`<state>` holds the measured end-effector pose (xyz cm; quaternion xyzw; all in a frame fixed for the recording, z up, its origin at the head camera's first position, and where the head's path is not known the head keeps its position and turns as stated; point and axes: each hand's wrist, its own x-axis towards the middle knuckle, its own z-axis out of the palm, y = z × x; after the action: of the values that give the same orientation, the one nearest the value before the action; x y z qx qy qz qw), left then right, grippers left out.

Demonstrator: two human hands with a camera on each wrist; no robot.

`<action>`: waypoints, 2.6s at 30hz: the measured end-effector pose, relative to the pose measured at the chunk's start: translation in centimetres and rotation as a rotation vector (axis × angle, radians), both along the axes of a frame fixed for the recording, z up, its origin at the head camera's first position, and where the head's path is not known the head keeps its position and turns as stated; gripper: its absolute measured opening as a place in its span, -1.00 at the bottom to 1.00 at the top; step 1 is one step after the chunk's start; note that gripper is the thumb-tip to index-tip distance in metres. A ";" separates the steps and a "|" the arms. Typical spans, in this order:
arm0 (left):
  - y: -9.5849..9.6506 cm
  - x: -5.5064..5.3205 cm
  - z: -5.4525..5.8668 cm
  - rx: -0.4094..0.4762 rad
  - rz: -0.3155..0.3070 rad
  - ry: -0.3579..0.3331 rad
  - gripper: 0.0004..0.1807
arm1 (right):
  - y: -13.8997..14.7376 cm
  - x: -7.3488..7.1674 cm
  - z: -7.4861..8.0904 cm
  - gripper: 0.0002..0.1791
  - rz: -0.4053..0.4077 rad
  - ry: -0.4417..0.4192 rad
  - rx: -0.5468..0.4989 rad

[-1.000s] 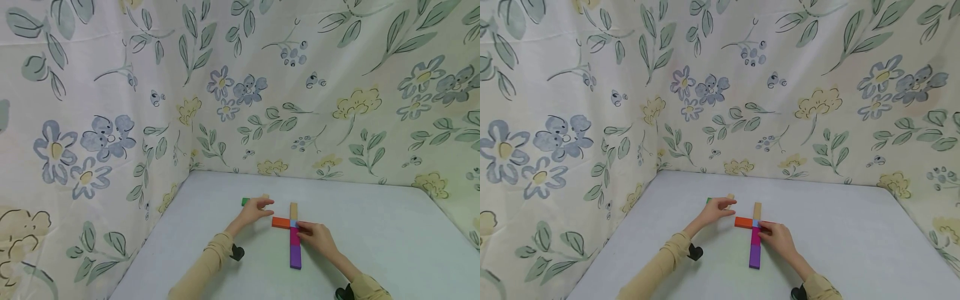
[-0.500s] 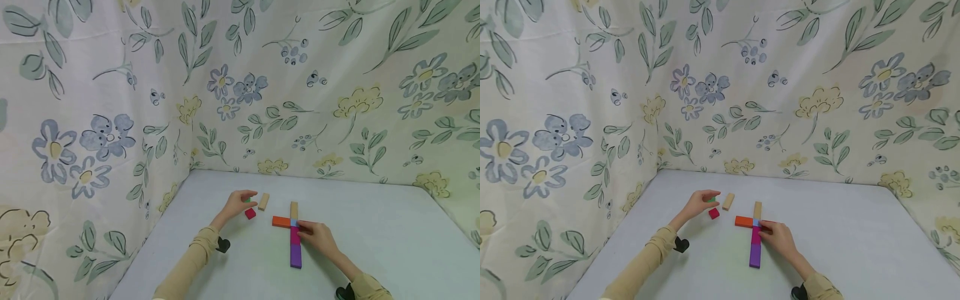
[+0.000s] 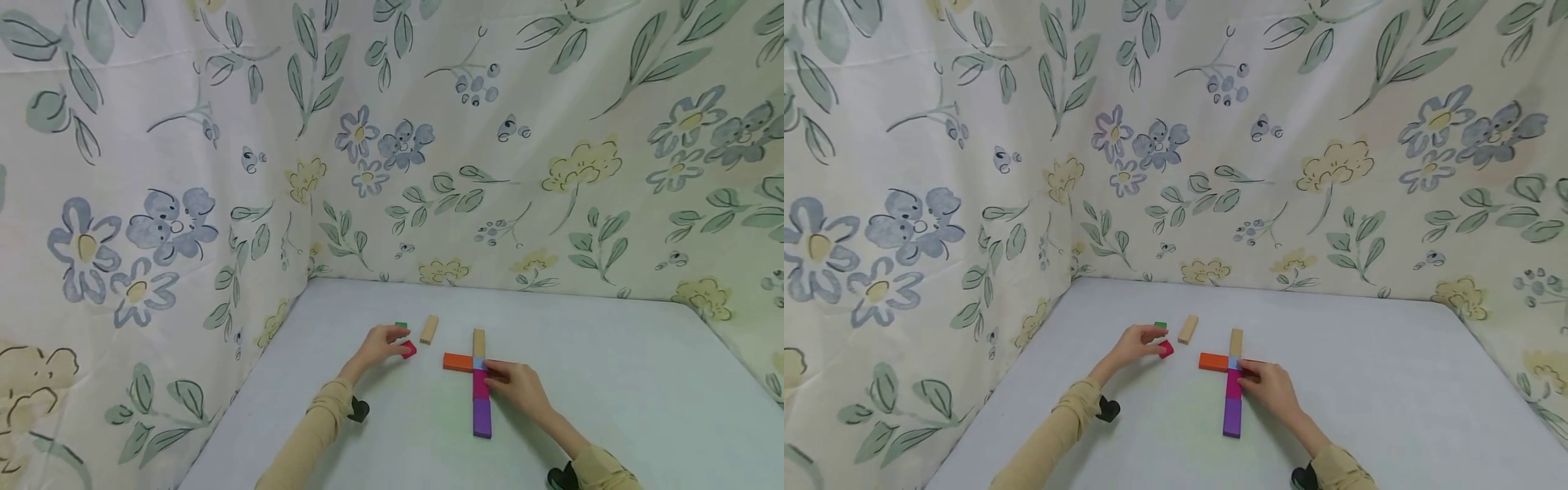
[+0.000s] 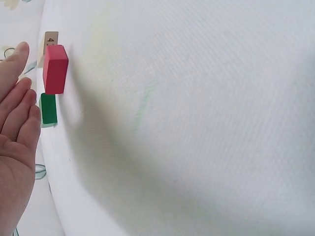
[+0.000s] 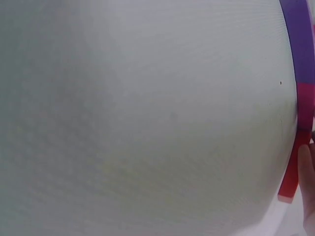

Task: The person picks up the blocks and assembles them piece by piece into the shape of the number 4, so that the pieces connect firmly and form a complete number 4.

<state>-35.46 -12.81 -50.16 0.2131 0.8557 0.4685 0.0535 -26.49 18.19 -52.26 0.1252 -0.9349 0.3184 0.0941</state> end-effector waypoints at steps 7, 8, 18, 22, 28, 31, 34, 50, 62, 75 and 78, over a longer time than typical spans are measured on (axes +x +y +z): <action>-0.2 0.2 -0.5 -0.037 0.010 -0.024 -0.54 | 0.0 -0.2 0.1 -0.57 -0.020 -0.041 -0.010; -0.2 0.2 -0.6 -0.040 0.009 -0.024 -0.53 | 0.0 -0.2 0.1 -0.57 -0.020 -0.041 -0.013; -0.3 0.2 -1.1 -0.063 0.001 0.010 -0.53 | 0.0 -0.2 0.1 -0.57 -0.013 -0.042 -0.026; -0.5 0.3 -1.4 -0.078 -0.006 0.028 -0.54 | 0.0 -0.2 0.0 -0.57 -0.015 -0.048 -0.032; -0.5 0.0 -1.7 -0.067 -0.023 0.026 -0.52 | 0.0 -0.2 0.0 -0.57 -0.019 -0.045 -0.028; -0.4 -0.1 -1.7 -0.062 -0.025 0.008 -0.51 | -0.1 -0.1 0.0 -0.58 -0.015 -0.025 -0.027; -0.4 0.0 -1.6 -0.052 -0.032 -0.012 -0.51 | -0.1 0.0 -0.1 -0.59 -0.004 0.001 -0.029; 0.1 0.2 -1.8 -0.032 -0.006 -0.013 -0.54 | -0.2 0.2 0.0 -0.59 0.011 0.021 -0.043; 0.7 0.7 -1.5 0.003 0.020 -0.027 -0.54 | -0.1 0.2 0.1 -0.58 0.009 0.013 -0.029; 1.7 0.6 -0.6 0.055 0.049 -0.048 -0.51 | 0.0 0.0 -0.2 -0.58 0.004 0.016 -0.021; 1.8 0.6 -0.4 0.071 0.053 -0.043 -0.52 | 0.1 0.0 -0.2 -0.58 0.008 0.026 -0.013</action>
<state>-34.85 -10.96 -50.59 0.1820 0.8425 0.5043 0.0521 -26.52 18.24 -52.47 0.1325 -0.9309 0.3234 0.1060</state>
